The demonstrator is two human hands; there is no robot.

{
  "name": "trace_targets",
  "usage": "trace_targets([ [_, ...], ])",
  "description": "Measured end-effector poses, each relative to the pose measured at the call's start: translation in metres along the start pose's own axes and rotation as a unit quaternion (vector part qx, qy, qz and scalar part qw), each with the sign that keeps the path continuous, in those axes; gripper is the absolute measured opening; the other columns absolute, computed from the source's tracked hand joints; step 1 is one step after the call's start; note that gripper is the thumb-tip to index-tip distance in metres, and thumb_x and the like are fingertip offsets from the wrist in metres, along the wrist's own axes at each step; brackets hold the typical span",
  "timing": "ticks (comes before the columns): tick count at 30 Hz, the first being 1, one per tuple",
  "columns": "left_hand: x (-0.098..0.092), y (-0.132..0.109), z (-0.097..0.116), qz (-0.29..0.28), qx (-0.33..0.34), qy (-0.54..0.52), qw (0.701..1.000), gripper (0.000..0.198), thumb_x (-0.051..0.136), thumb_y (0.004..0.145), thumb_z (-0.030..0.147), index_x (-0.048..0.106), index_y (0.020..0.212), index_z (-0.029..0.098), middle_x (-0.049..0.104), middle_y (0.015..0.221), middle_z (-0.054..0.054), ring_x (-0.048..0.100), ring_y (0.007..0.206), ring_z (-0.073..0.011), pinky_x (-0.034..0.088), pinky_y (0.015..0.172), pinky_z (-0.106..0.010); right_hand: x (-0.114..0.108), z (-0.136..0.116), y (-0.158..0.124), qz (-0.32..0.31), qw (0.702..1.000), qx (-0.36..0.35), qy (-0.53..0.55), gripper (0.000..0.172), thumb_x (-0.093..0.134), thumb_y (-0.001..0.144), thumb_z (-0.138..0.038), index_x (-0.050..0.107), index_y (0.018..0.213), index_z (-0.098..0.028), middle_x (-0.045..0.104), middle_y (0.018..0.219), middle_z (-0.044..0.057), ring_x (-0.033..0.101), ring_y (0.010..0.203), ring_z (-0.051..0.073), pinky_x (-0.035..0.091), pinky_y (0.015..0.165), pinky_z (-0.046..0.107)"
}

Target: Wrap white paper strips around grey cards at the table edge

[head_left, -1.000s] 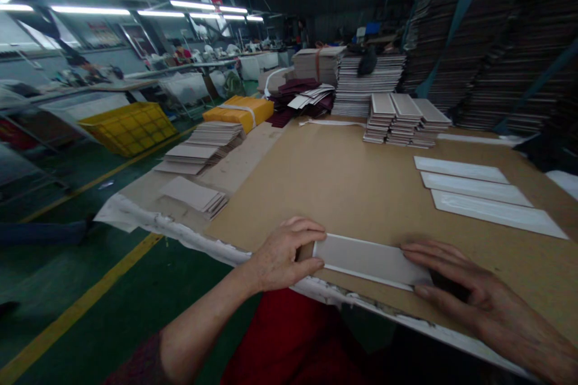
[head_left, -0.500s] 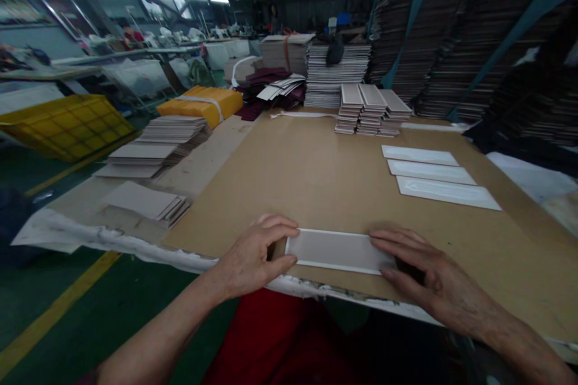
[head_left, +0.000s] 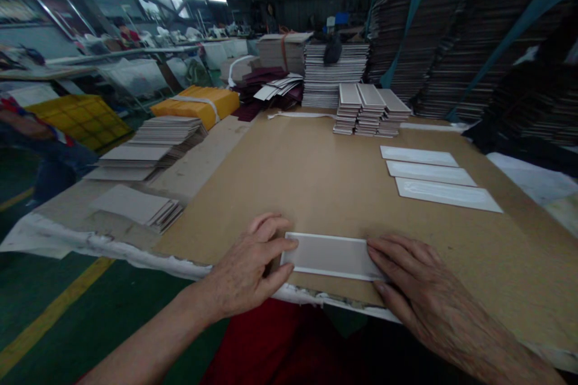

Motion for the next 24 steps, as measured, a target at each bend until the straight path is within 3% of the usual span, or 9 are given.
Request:
trace_targets([
  [3,-0.002,0.003,0.010,-0.053,0.027,0.079,0.995,0.026,0.048,0.096,0.019,0.059,0.120,0.016,0.056,0.127,-0.011,0.044,0.126,-0.0275,0.041,0.109,-0.046,-0.003,-0.010,0.007,0.017,0.999,-0.018,-0.031,0.040,0.052,0.098,-0.036,0.061,0.126,-0.009,0.063,0.124,0.016,0.057,0.110,0.032,0.053,0.095,0.053],
  [6,-0.002,0.007,0.016,-0.087,0.042,0.117,0.988,0.027,0.049,0.100,0.028,0.057,0.121,0.015,0.060,0.117,-0.011,0.052,0.112,-0.0263,0.043,0.105,-0.047,-0.002,-0.019,0.013,0.022,0.999,-0.022,-0.044,0.042,0.056,0.096,-0.040,0.061,0.127,-0.013,0.063,0.120,0.016,0.059,0.106,0.032,0.056,0.089,0.051],
  [10,0.003,0.007,0.014,-0.070,0.079,0.163,0.981,0.050,0.059,0.095,0.050,0.051,0.134,0.020,0.061,0.115,-0.010,0.054,0.109,-0.0290,0.035,0.108,-0.057,0.004,-0.019,0.007,-0.005,0.997,-0.019,-0.068,0.047,0.060,0.094,-0.043,0.057,0.135,-0.022,0.060,0.128,0.013,0.056,0.113,0.034,0.054,0.091,0.054],
  [15,0.006,0.002,0.007,-0.044,0.085,0.150,0.984,0.048,0.059,0.095,0.052,0.053,0.133,0.023,0.062,0.119,-0.009,0.055,0.114,-0.0274,0.028,0.111,-0.058,-0.001,0.012,-0.021,-0.032,0.996,-0.016,-0.080,0.051,0.047,0.101,-0.045,0.047,0.146,-0.021,0.051,0.147,0.008,0.044,0.134,0.033,0.041,0.108,0.061],
  [19,0.008,0.002,0.002,-0.026,0.088,0.125,0.988,0.047,0.061,0.094,0.050,0.055,0.132,0.023,0.062,0.117,-0.010,0.055,0.112,-0.0278,0.036,0.106,-0.055,-0.016,0.033,-0.031,-0.042,0.998,0.039,-0.024,0.055,0.041,0.104,-0.042,0.030,0.156,-0.028,0.037,0.157,0.004,0.032,0.145,0.028,0.032,0.117,0.059],
  [24,0.010,0.000,-0.003,-0.013,0.086,0.109,0.990,0.048,0.062,0.093,0.047,0.055,0.135,0.025,0.061,0.121,-0.011,0.055,0.112,-0.0294,0.047,0.096,-0.049,-0.020,0.019,-0.015,-0.113,0.992,0.021,0.043,0.065,0.050,0.101,-0.049,0.027,0.157,-0.028,0.028,0.161,0.006,0.029,0.147,0.027,0.029,0.120,0.055],
])
Point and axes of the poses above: each hand's wrist, its own y-axis towards the middle knuckle, its own x-axis out of the palm, z = x × y, the point moved 1 cm from there along y, towards the middle knuckle
